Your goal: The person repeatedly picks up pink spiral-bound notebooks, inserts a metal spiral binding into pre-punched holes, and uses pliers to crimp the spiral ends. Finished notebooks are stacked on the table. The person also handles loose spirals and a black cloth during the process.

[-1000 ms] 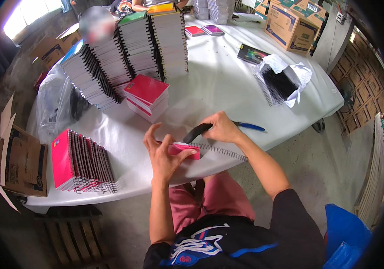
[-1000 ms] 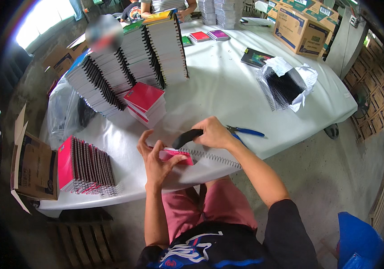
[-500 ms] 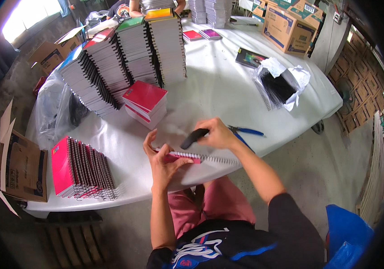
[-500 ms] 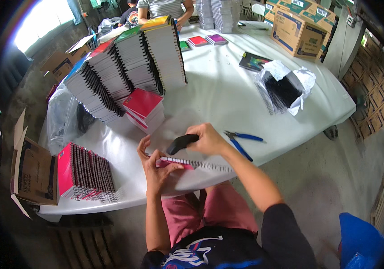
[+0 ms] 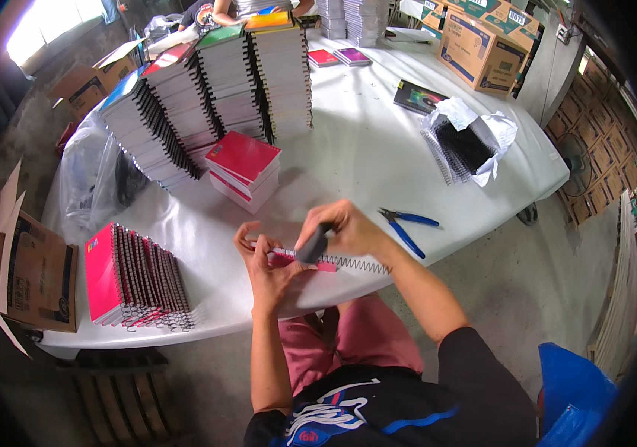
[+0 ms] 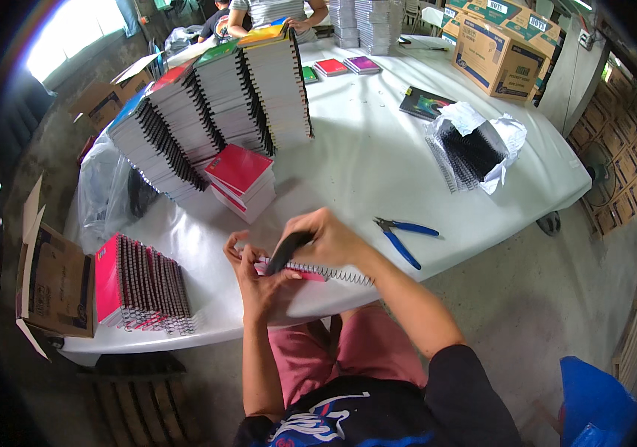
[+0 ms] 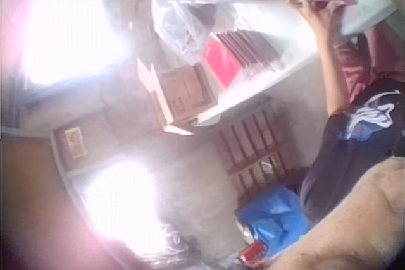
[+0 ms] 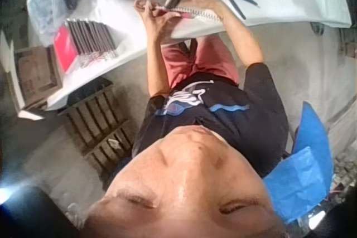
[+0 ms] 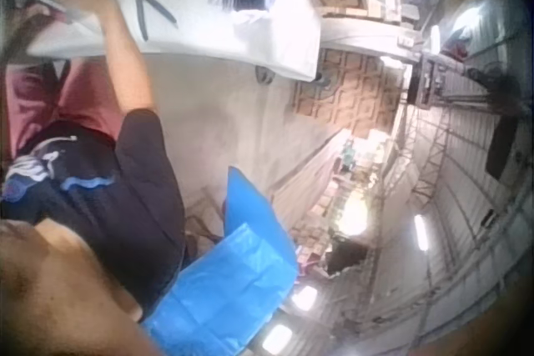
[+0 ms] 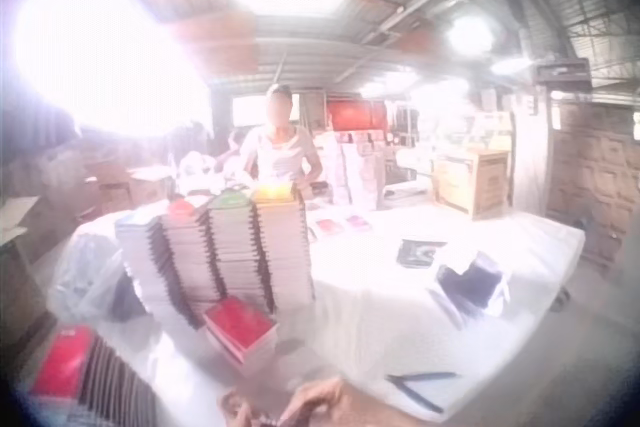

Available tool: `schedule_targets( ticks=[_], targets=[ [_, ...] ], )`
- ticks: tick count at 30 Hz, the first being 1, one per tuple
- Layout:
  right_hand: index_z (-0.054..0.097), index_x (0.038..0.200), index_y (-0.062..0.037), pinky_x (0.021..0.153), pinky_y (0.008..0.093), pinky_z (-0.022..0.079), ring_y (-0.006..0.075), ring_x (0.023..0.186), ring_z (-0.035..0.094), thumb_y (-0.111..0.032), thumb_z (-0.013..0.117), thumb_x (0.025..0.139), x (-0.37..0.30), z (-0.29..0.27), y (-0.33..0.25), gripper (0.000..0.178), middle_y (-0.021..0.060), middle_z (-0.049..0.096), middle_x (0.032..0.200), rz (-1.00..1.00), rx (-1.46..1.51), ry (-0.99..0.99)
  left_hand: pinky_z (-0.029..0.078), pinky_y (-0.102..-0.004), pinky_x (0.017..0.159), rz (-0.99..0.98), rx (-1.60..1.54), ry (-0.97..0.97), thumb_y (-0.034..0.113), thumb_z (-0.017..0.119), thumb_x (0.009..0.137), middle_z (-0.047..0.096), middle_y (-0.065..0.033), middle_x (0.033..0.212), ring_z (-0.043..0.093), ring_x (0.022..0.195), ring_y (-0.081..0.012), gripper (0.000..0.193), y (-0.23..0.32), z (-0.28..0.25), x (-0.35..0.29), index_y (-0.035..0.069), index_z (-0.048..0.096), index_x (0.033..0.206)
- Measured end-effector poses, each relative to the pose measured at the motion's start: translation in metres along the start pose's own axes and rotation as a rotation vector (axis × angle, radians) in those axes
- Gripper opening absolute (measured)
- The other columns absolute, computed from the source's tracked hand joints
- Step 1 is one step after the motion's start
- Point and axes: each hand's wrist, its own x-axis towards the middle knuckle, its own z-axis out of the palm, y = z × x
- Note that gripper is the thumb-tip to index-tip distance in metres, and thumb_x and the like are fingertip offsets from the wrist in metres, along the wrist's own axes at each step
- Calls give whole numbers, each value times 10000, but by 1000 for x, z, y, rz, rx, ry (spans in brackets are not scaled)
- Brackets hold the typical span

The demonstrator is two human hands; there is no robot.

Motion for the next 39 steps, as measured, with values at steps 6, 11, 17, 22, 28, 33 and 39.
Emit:
schedule_targets(
  ticks=[6,11,17,22,28,33,39],
  targets=[
    [699,823,-37,624,275,462,173,642,598,36,674,622,11,-6,18,215,89,642,719,116,-343,64,430,-394,871,-80,-159,83,395,924,329,354,-138,1171,401,1117,-296,977,-14,3,3,11,356,1024],
    [691,831,-30,612,278,457,173,639,593,-12,666,630,19,-5,20,203,110,637,719,154,-419,72,442,-339,780,-80,-152,-3,390,930,342,359,-110,1085,465,910,-213,1064,-19,2,3,-28,324,1110],
    [692,813,-33,637,337,481,279,670,620,-30,627,651,19,-5,27,174,142,642,775,74,-736,25,410,-285,805,-64,-118,-72,431,905,410,328,-78,1087,417,936,-193,1028,-22,1,1,-21,313,1118],
    [633,1078,-88,898,392,430,306,1051,556,-144,674,692,-11,-52,29,392,143,606,1100,235,-1094,292,383,-212,780,-313,-647,58,196,821,704,379,-45,1048,412,873,-122,616,-5,6,0,23,367,1082],
    [430,1361,-157,955,621,292,361,1217,391,-352,599,855,-115,-36,-7,568,133,426,1313,696,-1454,414,426,-196,665,-446,-759,144,32,736,772,597,-8,794,537,697,-79,438,-4,-3,-3,29,509,1147],
    [459,1344,-152,944,550,324,316,1100,451,-294,528,918,-142,-24,4,454,105,473,1191,498,-1470,486,452,-204,687,-278,-576,263,-28,737,741,646,-49,789,613,750,-105,738,45,-2,2,52,360,1372],
    [596,1215,-191,899,393,371,258,1021,502,-301,599,871,-77,41,-87,362,86,527,1102,137,-934,437,450,-211,675,-46,-264,368,2,758,733,643,-78,765,633,770,-124,866,60,1,-4,46,243,1428]
  ],
)
